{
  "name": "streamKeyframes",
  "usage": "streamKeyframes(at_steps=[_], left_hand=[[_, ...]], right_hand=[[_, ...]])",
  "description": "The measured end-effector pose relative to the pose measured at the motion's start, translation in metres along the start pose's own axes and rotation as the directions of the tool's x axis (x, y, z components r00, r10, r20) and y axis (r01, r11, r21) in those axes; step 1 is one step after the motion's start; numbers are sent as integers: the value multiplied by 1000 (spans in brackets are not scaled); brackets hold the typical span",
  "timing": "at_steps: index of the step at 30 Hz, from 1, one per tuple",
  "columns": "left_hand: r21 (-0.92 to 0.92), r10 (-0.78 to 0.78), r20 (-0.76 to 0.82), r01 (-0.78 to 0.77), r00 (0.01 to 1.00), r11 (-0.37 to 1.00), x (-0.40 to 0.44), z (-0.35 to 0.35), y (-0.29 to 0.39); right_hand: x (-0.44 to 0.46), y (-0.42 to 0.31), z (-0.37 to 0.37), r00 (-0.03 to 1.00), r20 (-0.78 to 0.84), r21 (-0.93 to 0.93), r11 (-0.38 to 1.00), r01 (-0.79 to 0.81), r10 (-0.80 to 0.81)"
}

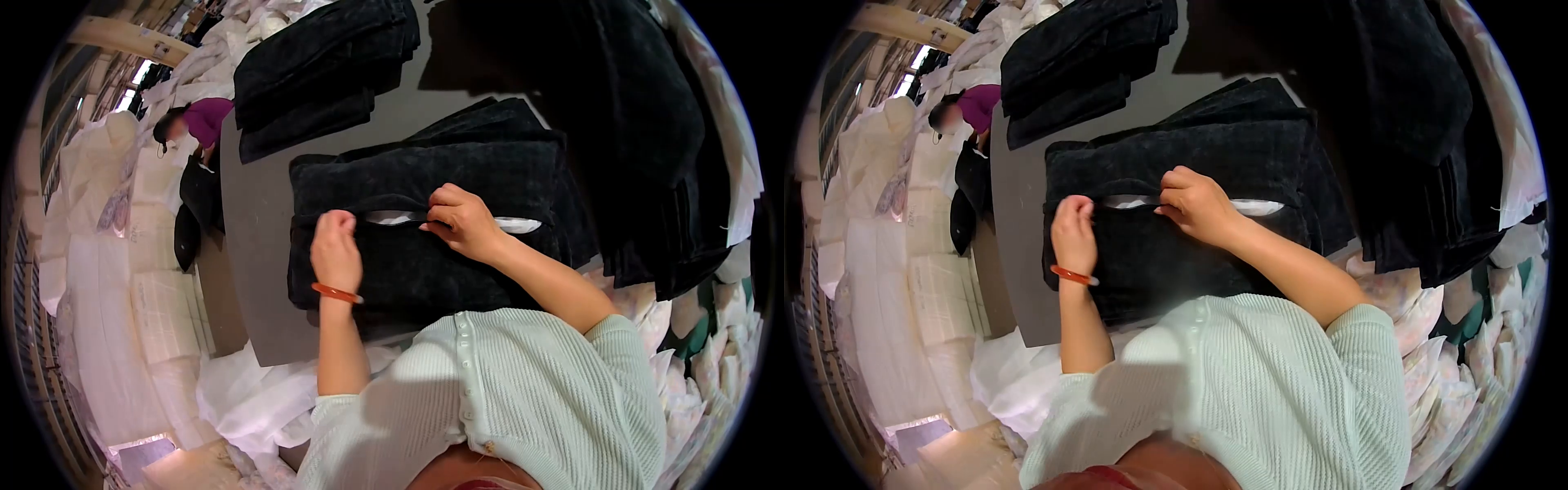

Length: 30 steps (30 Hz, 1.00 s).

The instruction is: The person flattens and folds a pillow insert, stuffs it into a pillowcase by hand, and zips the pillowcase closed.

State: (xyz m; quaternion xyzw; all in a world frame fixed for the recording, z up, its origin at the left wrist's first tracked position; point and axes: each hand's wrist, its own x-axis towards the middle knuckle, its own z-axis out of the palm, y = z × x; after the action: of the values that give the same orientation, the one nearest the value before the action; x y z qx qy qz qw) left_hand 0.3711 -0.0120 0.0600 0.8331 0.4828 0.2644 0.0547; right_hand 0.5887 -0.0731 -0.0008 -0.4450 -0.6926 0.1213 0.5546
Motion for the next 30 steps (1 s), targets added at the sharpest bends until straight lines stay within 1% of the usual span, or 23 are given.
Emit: streamKeyframes(at_steps=[1, 2, 4, 6, 7, 8, 10, 12, 14, 15, 16, 18, 19, 20, 22, 23, 25, 26, 28, 29, 30], left_hand=[[-88, 21, 39, -17, 999, 996, -3, 2, 14], [-82, 119, 9, -118, 993, 990, -8, 9, 27], [-58, 91, 29, -89, 995, 994, -11, 8, 34], [-2, 55, 38, -55, 998, 998, -5, 5, 28], [-37, -18, 91, 21, 996, 999, -3, 1, 29], [-81, 75, 61, -70, 995, 994, -6, 5, 35], [-201, 132, 91, -112, 987, 973, -16, 17, 62], [-222, 105, 73, -86, 992, 971, -16, 23, 56], [-220, -4, 80, 21, 997, 975, -10, 24, 41], [-163, -15, 60, 24, 998, 986, -10, 21, 41], [-166, -1, 65, 11, 998, 986, -10, 19, 43], [-151, 107, 1, -105, 994, 983, -13, 17, 54], [-127, 172, -5, -171, 985, 977, -15, 22, 59], [-99, 184, 16, -181, 983, 978, -18, 27, 66], [-79, 206, 10, -205, 979, 976, -19, 28, 68], [-80, 194, 0, -194, 981, 978, -17, 28, 62], [-78, 167, -14, -167, 986, 983, -10, 24, 53], [-78, 130, -29, -132, 991, 988, -10, 22, 52], [-100, 116, 26, -113, 993, 989, -12, 20, 54], [-102, 164, 20, -162, 986, 982, -15, 25, 59], [-102, 207, 22, -204, 978, 974, -22, 32, 68]], right_hand=[[-1, 1, 0, 1000, 20, -4, 1000, -6, 6], [-1, 2, -1, 1000, 28, -2, 1000, -8, 8], [-1, 2, -4, 1000, 23, -30, 999, 17, -16], [2, -1, -3, 999, 36, -20, 999, 27, -26], [4, -2, -2, 998, 40, -12, 999, 42, -42], [6, 1, -1, 998, 32, -14, 999, 49, -48], [0, 3, 4, 994, 89, -79, 994, 69, -62], [0, 0, 0, 994, 92, -82, 995, 65, -57], [5, -5, -5, 993, 89, -100, 991, 90, -81], [7, -8, -6, 988, 108, -124, 985, 122, -109], [7, -9, -6, 990, 97, -133, 984, 116, -104], [3, -10, -5, 993, 109, -219, 973, 72, -49], [1, -8, -4, 993, 102, -213, 973, 85, -64], [-4, -8, -2, 993, 106, -213, 974, 79, -57], [-4, -5, -1, 993, 27, -181, 976, 118, -115], [-4, -7, -2, 993, 27, -181, 976, 118, -115], [0, -16, -12, 990, 138, -249, 968, 36, -1], [2, -21, -22, 992, 128, -258, 966, 30, 3], [-1, -29, -42, 978, 192, -389, 921, -3, 84], [-6, -30, -46, 964, 226, -412, 911, -34, 138], [-9, -27, -44, 962, 229, -415, 909, -40, 147]])
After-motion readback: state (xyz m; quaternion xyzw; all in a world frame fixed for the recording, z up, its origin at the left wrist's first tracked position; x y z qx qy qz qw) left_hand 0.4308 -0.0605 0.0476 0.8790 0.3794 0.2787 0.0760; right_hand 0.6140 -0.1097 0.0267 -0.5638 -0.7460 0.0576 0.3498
